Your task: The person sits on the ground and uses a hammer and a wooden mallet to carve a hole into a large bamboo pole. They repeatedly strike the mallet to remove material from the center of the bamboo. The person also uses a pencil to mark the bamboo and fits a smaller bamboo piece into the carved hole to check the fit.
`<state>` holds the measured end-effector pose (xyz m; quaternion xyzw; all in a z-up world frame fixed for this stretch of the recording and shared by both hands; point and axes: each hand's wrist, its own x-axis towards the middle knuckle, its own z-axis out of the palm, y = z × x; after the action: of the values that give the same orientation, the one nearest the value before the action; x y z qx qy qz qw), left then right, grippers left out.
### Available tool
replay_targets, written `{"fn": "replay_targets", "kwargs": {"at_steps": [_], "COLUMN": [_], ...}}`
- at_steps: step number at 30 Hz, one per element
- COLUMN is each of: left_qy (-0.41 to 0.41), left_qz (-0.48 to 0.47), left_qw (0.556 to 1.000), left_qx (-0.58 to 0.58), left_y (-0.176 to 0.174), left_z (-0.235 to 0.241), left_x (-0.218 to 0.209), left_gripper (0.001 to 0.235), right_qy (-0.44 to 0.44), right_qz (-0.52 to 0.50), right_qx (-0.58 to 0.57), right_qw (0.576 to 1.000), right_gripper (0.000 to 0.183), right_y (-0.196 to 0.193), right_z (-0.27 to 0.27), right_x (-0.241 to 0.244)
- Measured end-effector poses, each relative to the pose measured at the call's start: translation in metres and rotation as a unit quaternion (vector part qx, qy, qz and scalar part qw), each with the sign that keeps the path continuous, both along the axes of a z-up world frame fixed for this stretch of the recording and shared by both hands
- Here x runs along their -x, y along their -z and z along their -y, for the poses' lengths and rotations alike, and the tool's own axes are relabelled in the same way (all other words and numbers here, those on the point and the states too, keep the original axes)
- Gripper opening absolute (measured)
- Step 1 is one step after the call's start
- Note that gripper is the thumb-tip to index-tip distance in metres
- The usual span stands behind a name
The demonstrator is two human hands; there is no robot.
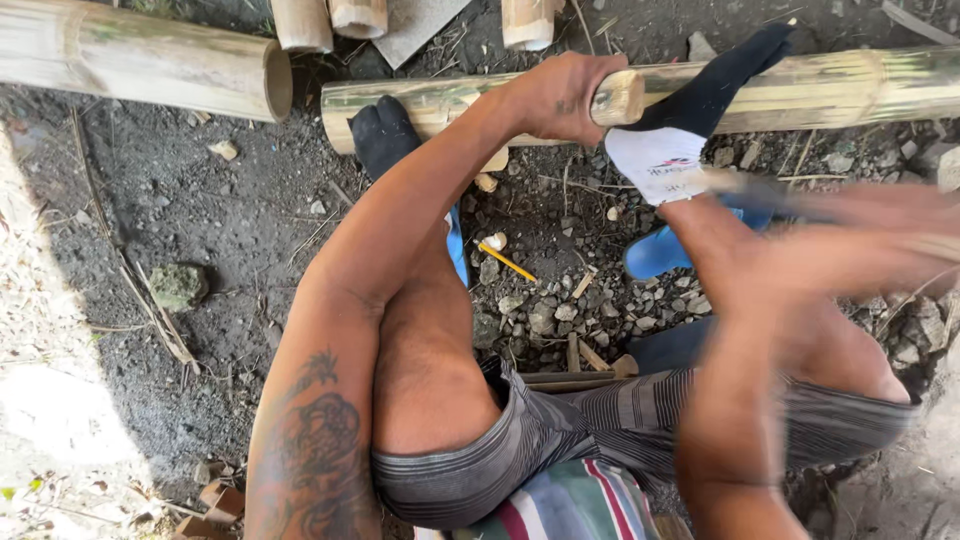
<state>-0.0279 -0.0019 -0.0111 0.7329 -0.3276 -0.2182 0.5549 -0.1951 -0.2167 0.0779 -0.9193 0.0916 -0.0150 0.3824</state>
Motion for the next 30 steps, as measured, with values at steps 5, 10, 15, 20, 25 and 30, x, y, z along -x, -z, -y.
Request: {"fn": "replay_targets", "kwargs": {"at_steps": [5, 10, 15, 20, 25, 30], "left_qy": [-0.002, -0.016, 0.001, -0.010, -0.002, -0.010], "left_qz": [0.026, 0.025, 0.002, 0.143, 0.046, 0.054], "left_qw": [0.999, 0.999, 0.999, 0.980, 0.998, 0.998], "left_qx": [0.039, -0.016, -0.040, 0.140, -0.035, -0.006], "left_y": [0.014, 0.014, 0.020, 0.054, 0.043, 0.038], "left_z": [-0.003, -0.005, -0.001, 0.001, -0.009, -0.005], "left_x": [-0.003, -0.005, -0.003, -0.010, -0.019, -0.007], "left_gripper": [0.071, 0.081, 0.078, 0.092, 0.068, 0.077], "right_qy": [-0.053, 0.033, 0.092, -0.033, -0.114, 0.036], "right_qz": [-0.135, -0.019, 0.064, -0.028, 0.039, 0.121], "right_qx": [0.017, 0.085, 0.008, 0.008, 0.053, -0.002], "right_qw": [0.989, 0.996, 0.994, 0.999, 0.991, 0.992], "right_gripper": [0.016, 0.015, 0.015, 0.016, 0.016, 0.014], "right_y": [0.017, -0.049, -0.044, 0.044, 0.027, -0.055], "right_z": [-0.027, 0.055, 0.058, -0.023, -0.007, 0.038], "right_x": [0.012, 0.025, 0.022, 0.017, 0.016, -0.003]}}
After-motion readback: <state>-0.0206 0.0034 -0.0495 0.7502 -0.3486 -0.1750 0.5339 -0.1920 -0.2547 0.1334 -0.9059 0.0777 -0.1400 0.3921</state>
